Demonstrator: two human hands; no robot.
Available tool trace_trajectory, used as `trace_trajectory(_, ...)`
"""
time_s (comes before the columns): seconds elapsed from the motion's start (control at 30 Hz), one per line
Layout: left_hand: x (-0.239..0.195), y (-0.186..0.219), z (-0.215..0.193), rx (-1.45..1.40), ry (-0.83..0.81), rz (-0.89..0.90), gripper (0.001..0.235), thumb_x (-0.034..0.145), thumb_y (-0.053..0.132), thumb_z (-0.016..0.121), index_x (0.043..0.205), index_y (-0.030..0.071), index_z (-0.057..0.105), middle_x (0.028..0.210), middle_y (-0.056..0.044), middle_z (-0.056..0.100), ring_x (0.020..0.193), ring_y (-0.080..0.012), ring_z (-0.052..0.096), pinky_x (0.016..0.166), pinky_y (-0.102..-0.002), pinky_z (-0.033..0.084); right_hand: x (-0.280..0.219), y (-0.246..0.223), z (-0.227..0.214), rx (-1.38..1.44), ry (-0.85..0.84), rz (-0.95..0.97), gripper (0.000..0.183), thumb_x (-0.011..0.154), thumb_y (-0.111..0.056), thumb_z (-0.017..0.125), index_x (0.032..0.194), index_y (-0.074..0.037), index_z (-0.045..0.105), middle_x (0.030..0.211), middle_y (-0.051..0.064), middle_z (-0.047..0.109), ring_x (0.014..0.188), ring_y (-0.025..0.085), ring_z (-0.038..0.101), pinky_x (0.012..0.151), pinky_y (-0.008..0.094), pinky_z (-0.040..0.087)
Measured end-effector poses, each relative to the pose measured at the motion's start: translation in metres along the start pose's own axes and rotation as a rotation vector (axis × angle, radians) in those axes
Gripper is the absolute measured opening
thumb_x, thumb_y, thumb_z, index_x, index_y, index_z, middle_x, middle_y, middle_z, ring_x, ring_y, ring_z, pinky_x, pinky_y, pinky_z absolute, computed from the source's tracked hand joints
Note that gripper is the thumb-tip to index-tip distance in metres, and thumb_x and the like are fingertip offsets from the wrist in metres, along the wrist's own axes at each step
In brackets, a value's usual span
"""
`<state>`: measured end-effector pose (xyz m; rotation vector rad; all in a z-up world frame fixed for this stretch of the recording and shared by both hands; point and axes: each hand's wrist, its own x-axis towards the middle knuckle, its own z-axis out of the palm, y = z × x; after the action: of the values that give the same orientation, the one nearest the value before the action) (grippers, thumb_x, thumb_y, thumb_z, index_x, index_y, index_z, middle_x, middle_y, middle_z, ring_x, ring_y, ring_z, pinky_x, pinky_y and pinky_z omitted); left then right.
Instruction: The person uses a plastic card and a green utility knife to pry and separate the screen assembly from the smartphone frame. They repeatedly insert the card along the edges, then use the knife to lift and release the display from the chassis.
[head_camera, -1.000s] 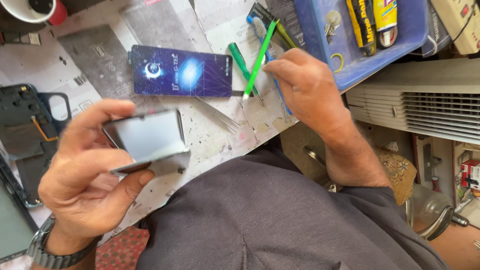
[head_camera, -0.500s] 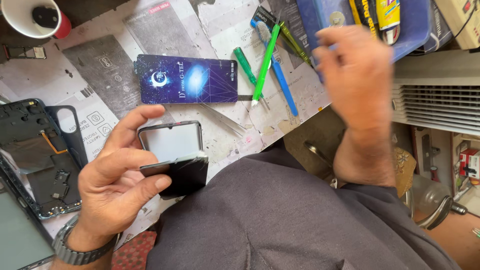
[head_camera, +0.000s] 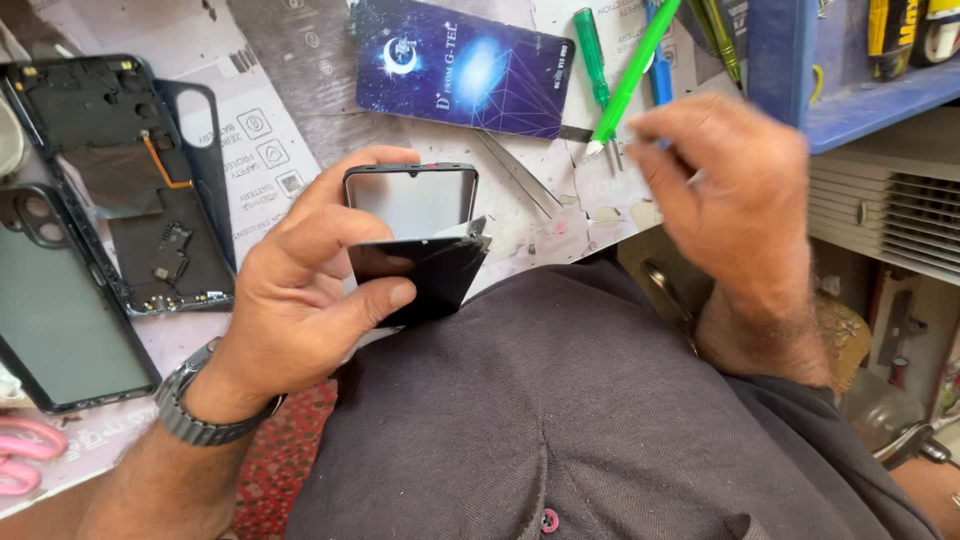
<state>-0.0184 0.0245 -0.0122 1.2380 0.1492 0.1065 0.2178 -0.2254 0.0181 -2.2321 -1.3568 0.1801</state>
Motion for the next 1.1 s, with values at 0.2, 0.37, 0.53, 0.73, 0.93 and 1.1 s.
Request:
trace_trajectory(0.2,-0.011,0.004,0.003,0.101,-0.003,0.083,0.029,0.089,-0.005,0.079,0.11,0.008,0.064,0.154,-0.024,0.046,0.138,-0.0253,0.053,0.114,-0.033,0.045,0.002,0.022,-0.014,-0.087,0.065,-0.06,0.011,0.103,0.006,0.073,0.113,0.005,0.068,0.103,0.015,0.071,0.082,0.018,0.07,0.068,0.027,0.053)
trace_trajectory(0.37,-0.017,0.004,0.005,0.103,0.006,0.091,0.031,0.088,0.001,0.081,0.113,0.012,0.066,0.155,-0.025,0.046,0.139,-0.0292,0.055,0.115,-0.036,0.047,0.003,0.046,-0.033,-0.217,0.092,0.096,0.003,0.106,0.001,0.07,0.106,0.004,0.069,0.084,0.011,0.068,0.07,0.017,0.066,0.06,0.029,0.043)
trace_trajectory(0.53,-0.026,-0.004,0.01,-0.058,0.091,0.075,0.028,0.09,0.003,0.079,0.114,0.012,0.068,0.156,-0.024,0.049,0.139,-0.0285,0.054,0.118,-0.038,0.047,-0.016,0.05,-0.051,-0.221,0.121,0.106,0.005,0.105,0.005,0.065,0.11,0.003,0.067,0.09,0.009,0.069,0.076,0.015,0.069,0.066,0.026,0.047)
trace_trajectory(0.73,-0.034,-0.018,0.008,-0.03,0.157,0.009,0.03,0.092,-0.003,0.079,0.119,0.001,0.066,0.138,-0.02,0.059,0.125,-0.0204,0.062,0.107,-0.03,0.052,-0.031,0.034,-0.056,-0.107,0.161,0.157,0.014,0.101,0.014,0.069,0.114,0.009,0.068,0.095,0.014,0.07,0.077,0.015,0.07,0.068,0.025,0.052)
trace_trajectory(0.93,-0.025,-0.022,0.009,-0.037,0.299,-0.146,0.04,0.09,-0.004,0.074,0.128,-0.005,0.063,0.125,-0.014,0.064,0.105,-0.0156,0.066,0.09,-0.029,0.057,-0.028,0.026,-0.048,0.043,0.207,0.206,0.009,0.107,0.011,0.077,0.112,0.009,0.07,0.093,0.014,0.071,0.077,0.015,0.069,0.069,0.023,0.054)
trace_trajectory(1.1,-0.026,-0.011,-0.001,-0.138,0.346,-0.06,0.038,0.096,-0.001,0.075,0.133,-0.006,0.064,0.115,-0.012,0.069,0.099,-0.0137,0.067,0.092,-0.028,0.056,0.003,0.012,-0.009,0.052,0.049,0.001,0.016,0.103,0.002,0.083,0.114,0.005,0.071,0.104,0.015,0.073,0.087,0.019,0.07,0.075,0.027,0.055)
